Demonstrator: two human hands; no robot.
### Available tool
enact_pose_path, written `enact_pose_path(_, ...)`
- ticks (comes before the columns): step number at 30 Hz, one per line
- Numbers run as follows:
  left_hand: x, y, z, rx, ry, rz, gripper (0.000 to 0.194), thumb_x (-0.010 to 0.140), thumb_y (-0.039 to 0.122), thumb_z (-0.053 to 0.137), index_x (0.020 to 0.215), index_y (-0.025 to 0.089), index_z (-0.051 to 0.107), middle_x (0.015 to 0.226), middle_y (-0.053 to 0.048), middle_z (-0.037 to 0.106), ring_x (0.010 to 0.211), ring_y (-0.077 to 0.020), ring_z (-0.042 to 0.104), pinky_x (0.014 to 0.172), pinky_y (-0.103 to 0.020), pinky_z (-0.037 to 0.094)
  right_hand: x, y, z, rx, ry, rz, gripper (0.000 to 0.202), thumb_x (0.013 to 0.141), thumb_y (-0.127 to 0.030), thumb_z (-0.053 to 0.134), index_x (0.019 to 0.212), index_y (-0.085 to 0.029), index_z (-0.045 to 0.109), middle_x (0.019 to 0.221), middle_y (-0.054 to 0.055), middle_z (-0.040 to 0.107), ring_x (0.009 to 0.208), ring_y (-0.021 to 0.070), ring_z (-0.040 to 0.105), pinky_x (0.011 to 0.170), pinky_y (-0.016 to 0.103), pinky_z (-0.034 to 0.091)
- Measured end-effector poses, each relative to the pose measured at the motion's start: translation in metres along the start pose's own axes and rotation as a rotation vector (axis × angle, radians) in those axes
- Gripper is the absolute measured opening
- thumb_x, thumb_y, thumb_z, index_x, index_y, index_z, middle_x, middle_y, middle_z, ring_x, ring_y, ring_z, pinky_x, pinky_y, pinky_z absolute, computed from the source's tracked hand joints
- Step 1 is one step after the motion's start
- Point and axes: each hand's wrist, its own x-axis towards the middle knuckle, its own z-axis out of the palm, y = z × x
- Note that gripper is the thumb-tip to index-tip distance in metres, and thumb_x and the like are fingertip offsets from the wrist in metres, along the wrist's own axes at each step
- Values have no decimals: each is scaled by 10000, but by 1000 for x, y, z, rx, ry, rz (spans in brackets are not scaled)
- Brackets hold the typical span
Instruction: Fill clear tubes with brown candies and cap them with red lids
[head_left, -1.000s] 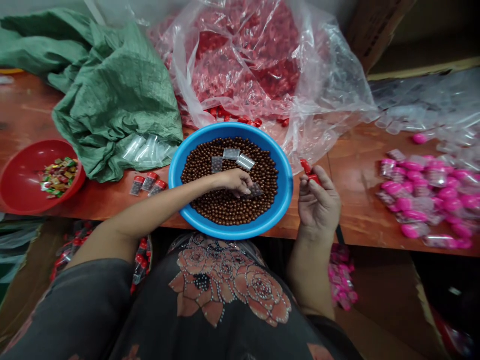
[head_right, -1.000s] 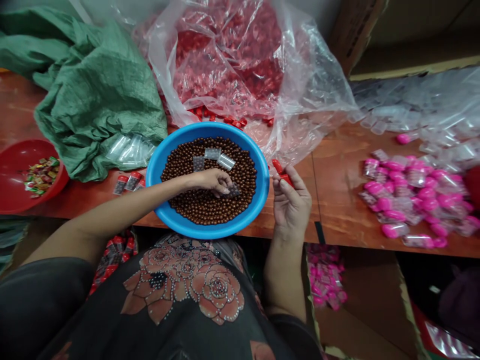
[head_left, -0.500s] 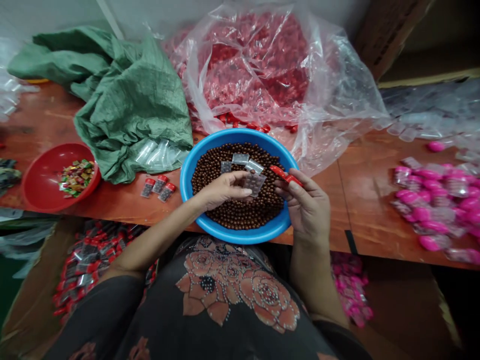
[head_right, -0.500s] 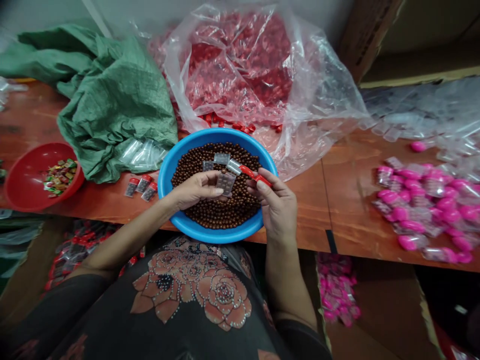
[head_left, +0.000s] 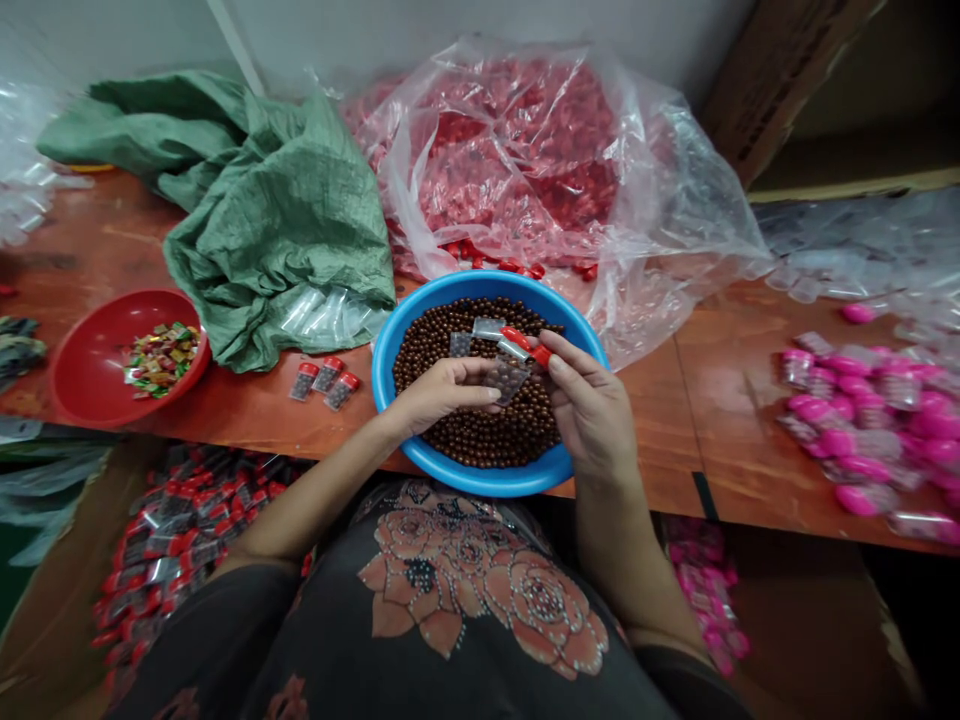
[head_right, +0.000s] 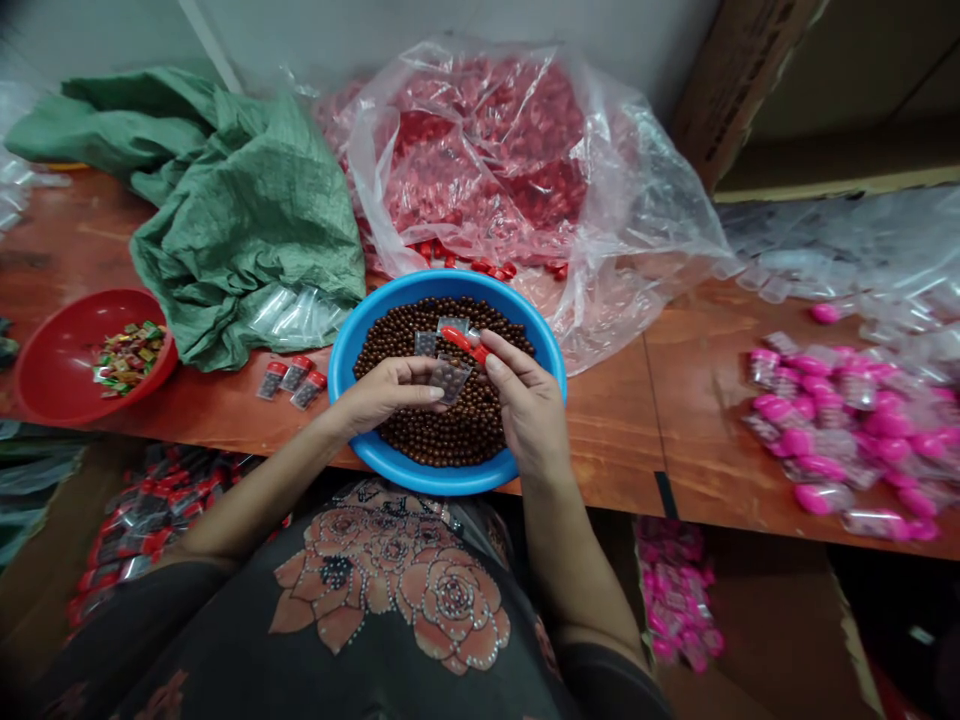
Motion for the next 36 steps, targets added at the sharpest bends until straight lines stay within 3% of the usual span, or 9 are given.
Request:
enact_pose_path(5,-1,-7,-4,-82,-47,-33,424,725,199,761,1138,123,709,1041,-105,737,905,-158,678,853,-335,553,1,0,7,-19,-57,-20,281,868,-336,703,1146,-375,713,1163,-41,746,1108,159,694,1065,396,525)
enact_pose_path(12,-3,-13,-1,-26,-5,33,410,724,256,791,1106,126,716,1073,-99,726,903,-157,665,837,-332,556,-6,-6,6,-118,-155,-13,386,871,-361,703,1254,-365,656,1132,-18,754,1094,180,700,1073,409,518)
enact_pose_path(17,-5,-15,0,5,0,97,468,747,280,787,1185,148,684,1139,-98,719,978,-173,670,907,-361,540,-4,-5,3,-29,-87,-27,350,877,-387,688,1226,-381,667,1168,-26,742,1071,178,711,1043,406,543)
enact_pose_path(19,-6,-16,-1,57,11,137,444,768,277,768,1185,152,684,1155,-97,718,1017,-181,667,950,-373,522,-5,-3,4,-44,-64,-47,322,879,-363,689,1200,-381,684,1180,-35,739,1093,176,703,1062,411,531)
enact_pose_path(23,-9,-16,-1,221,16,252,366,828,280,700,1178,174,698,1183,-83,721,1115,-192,647,1052,-392,456,-10,-4,7,-155,-146,-69,294,859,-309,715,1144,-377,720,1122,-42,759,1111,191,694,1083,450,517)
enact_pose_path(28,-17,-13,-2,399,85,251,389,851,305,662,1220,185,689,1231,-82,711,1176,-210,630,1078,-394,436,-14,-8,6,-339,-201,-169,280,868,-279,701,1124,-391,731,1175,-46,741,1131,195,681,1102,464,498)
enact_pose_path(33,-22,-12,-3,434,81,279,405,861,318,659,1242,182,681,1268,-86,698,1190,-222,630,1085,-404,438,-14,-4,4,-246,-135,-158,426,819,-247,751,1211,-402,683,1115,-44,752,1040,179,708,1018,431,568)
enact_pose_path(36,-23,-12,-3,430,78,295,397,858,301,662,1229,161,687,1268,-97,699,1174,-220,642,1083,-399,445,-12,-4,2,-303,-47,-252,439,816,-226,751,1209,-408,680,1133,-35,722,1047,168,691,1002,391,569)
